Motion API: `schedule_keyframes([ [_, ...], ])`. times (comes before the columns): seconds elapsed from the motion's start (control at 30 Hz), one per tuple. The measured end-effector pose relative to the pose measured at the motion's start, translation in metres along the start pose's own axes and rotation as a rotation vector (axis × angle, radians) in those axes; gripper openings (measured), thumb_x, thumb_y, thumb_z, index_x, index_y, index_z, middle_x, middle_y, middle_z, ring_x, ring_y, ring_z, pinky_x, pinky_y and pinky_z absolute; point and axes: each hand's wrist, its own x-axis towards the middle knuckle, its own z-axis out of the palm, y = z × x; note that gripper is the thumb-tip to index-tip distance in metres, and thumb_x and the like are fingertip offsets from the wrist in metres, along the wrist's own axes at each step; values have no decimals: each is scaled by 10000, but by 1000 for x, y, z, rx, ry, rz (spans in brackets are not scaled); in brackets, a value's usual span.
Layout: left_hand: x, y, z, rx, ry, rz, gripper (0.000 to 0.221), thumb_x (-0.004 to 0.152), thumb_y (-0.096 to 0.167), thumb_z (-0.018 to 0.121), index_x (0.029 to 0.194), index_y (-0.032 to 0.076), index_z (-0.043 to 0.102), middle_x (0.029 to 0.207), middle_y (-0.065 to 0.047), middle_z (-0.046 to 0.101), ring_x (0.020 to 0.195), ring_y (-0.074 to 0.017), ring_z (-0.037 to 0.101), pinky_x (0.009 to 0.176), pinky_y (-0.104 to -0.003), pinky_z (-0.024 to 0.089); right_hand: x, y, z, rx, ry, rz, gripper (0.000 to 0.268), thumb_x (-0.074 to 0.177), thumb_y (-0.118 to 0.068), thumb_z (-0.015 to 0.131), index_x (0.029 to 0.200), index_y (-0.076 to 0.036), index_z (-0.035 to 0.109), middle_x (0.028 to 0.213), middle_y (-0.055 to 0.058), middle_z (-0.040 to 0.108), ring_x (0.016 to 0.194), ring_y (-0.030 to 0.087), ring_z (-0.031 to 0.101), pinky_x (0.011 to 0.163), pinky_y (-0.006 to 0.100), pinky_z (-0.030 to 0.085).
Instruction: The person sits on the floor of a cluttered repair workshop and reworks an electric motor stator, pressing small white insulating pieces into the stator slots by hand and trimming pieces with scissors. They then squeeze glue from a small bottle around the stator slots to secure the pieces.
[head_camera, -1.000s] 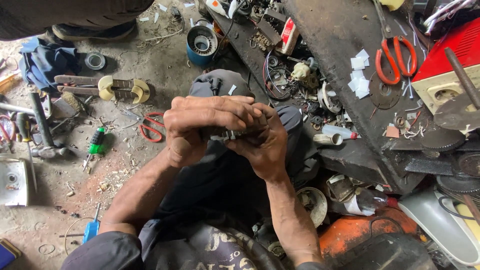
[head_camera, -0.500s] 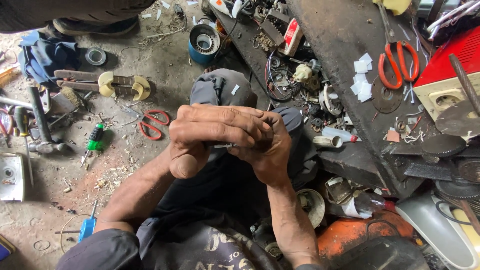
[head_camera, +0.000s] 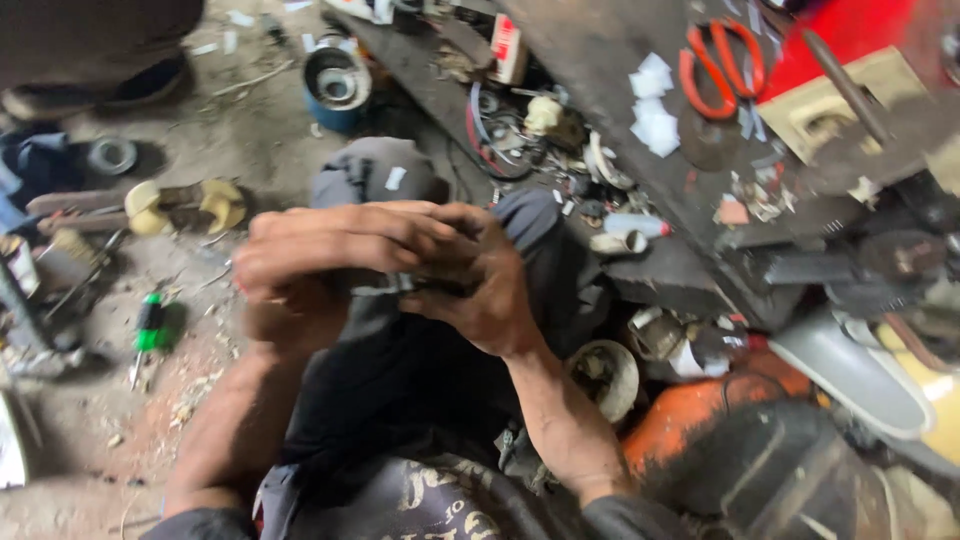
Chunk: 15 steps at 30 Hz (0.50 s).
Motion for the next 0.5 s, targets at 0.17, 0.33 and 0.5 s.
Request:
schedule_keyframes([
  [0.17,-6,-33,-23,137,-38,113,985,1282,776,325,1047,-107,694,1093,-318,776,1066,-542,877,1164,-737,754,28,-44,-60,-523,53,-115,592,1036,-482,867,1489,-130,718,1442,54,792,1320,190,785,1120,344,715],
  [0.33,-3,-43,-25,386,127,164,1043,1283,723,265,971,-178,690,1043,-394,746,1011,-553,838,1003,-611,729,60,-25,-183,-1406,531,-416,364,1050,-194,999,1328,-19,842,1610,197,649,1473,404,582,1214,635,529],
  [0.5,0,-47,-21,418,146,159,821,1253,477,321,968,-181,721,1060,-400,773,1009,-530,851,957,-548,713,68,-5,-211,-1667,504,-449,317,989,-267,1117,1250,-155,976,1715,112,595,1569,376,470,1255,625,432],
])
